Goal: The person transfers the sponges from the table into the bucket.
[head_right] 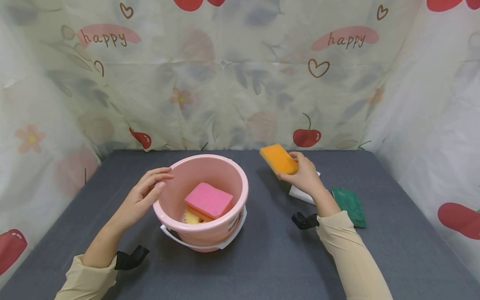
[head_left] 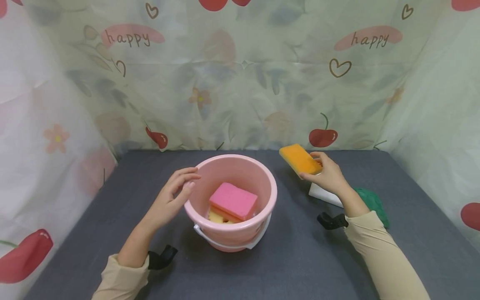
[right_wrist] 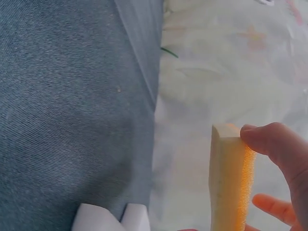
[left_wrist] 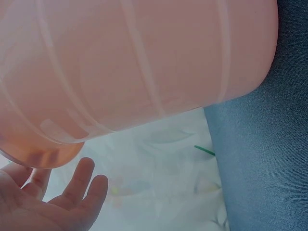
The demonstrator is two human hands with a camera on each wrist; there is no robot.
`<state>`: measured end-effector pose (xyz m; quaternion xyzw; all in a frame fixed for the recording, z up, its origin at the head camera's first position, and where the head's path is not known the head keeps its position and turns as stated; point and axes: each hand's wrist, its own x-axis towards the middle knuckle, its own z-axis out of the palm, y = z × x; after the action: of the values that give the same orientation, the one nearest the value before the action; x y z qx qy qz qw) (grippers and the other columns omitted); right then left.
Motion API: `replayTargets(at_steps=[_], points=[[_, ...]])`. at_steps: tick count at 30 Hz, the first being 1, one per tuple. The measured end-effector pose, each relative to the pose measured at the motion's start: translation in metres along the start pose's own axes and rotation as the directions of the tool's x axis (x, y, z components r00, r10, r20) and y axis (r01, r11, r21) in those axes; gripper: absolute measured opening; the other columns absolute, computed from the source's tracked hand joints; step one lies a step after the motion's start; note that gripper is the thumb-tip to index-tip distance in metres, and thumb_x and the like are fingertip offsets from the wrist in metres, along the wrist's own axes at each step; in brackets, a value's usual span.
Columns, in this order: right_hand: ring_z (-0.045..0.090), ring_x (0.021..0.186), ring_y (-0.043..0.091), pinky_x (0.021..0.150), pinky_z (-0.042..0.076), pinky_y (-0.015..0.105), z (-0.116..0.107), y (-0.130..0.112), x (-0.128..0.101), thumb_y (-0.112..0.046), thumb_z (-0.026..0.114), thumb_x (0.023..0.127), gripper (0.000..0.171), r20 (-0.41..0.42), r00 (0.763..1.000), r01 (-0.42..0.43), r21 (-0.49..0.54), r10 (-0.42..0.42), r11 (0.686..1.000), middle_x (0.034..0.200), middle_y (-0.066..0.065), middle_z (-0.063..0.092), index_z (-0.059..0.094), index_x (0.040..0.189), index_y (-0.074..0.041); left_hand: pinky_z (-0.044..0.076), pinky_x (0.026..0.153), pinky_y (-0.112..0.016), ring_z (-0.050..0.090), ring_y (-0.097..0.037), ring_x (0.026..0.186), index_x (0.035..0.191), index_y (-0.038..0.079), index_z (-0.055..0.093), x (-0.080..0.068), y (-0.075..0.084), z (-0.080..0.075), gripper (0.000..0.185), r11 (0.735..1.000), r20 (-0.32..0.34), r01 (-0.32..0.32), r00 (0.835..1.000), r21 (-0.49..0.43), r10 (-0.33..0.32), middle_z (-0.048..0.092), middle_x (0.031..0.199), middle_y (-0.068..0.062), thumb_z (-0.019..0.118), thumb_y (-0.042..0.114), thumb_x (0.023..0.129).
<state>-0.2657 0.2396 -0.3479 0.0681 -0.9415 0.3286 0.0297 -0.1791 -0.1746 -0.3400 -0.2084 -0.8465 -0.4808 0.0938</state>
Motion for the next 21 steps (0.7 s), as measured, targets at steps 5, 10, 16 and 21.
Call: replayTargets(at_steps=[5, 10, 16, 21], points=[[0.046, 0.118, 0.040, 0.090, 0.043, 0.052, -0.009, -0.005, -0.006, -0.036, 0.071, 0.080, 0.080, -0.001, 1.000, 0.025, 0.006, -0.025, 1.000, 0.136, 0.029, 0.042, 0.030, 0.140, -0.002, 0.036, 0.098, -0.023, 0.039, -0.020, 0.128, 0.122, 0.005, 0.057, 0.000, 0.000, 0.000, 0.031, 1.000, 0.002, 0.007, 1.000, 0.003, -0.007, 0.043, 0.139, -0.005, 0.049, 0.019, 0.096], [0.048, 0.117, 0.039, 0.086, 0.045, 0.050, -0.015, -0.011, -0.011, -0.035, 0.070, 0.081, 0.078, -0.017, 0.998, 0.063, 0.009, -0.063, 0.998, 0.135, 0.028, 0.044, 0.030, 0.139, -0.002, 0.036, 0.099, -0.024, 0.039, -0.020, 0.128, 0.122, 0.005, 0.057, 0.000, 0.000, 0.000, 0.030, 1.000, 0.000, 0.003, 1.000, 0.005, -0.003, 0.043, 0.139, -0.005, 0.049, 0.018, 0.096], [0.050, 0.113, 0.037, 0.080, 0.047, 0.043, -0.020, -0.020, -0.015, -0.034, 0.070, 0.081, 0.076, -0.029, 0.996, 0.082, 0.017, -0.082, 0.996, 0.132, 0.027, 0.047, 0.031, 0.139, -0.004, 0.034, 0.096, -0.015, 0.039, -0.019, 0.127, 0.121, 0.004, 0.057, 0.000, 0.000, 0.001, 0.030, 1.000, -0.004, -0.007, 1.000, -0.001, 0.007, 0.044, 0.139, -0.006, 0.049, 0.017, 0.096], [0.050, 0.114, 0.037, 0.079, 0.046, 0.042, -0.022, -0.027, -0.017, -0.036, 0.070, 0.081, 0.077, -0.030, 0.996, 0.084, 0.023, -0.084, 0.996, 0.132, 0.025, 0.047, 0.031, 0.140, -0.006, 0.034, 0.096, -0.013, 0.039, -0.019, 0.127, 0.121, 0.004, 0.057, 0.000, 0.001, 0.001, 0.030, 1.000, -0.005, -0.007, 1.000, -0.004, 0.007, 0.044, 0.139, -0.006, 0.049, 0.017, 0.096]])
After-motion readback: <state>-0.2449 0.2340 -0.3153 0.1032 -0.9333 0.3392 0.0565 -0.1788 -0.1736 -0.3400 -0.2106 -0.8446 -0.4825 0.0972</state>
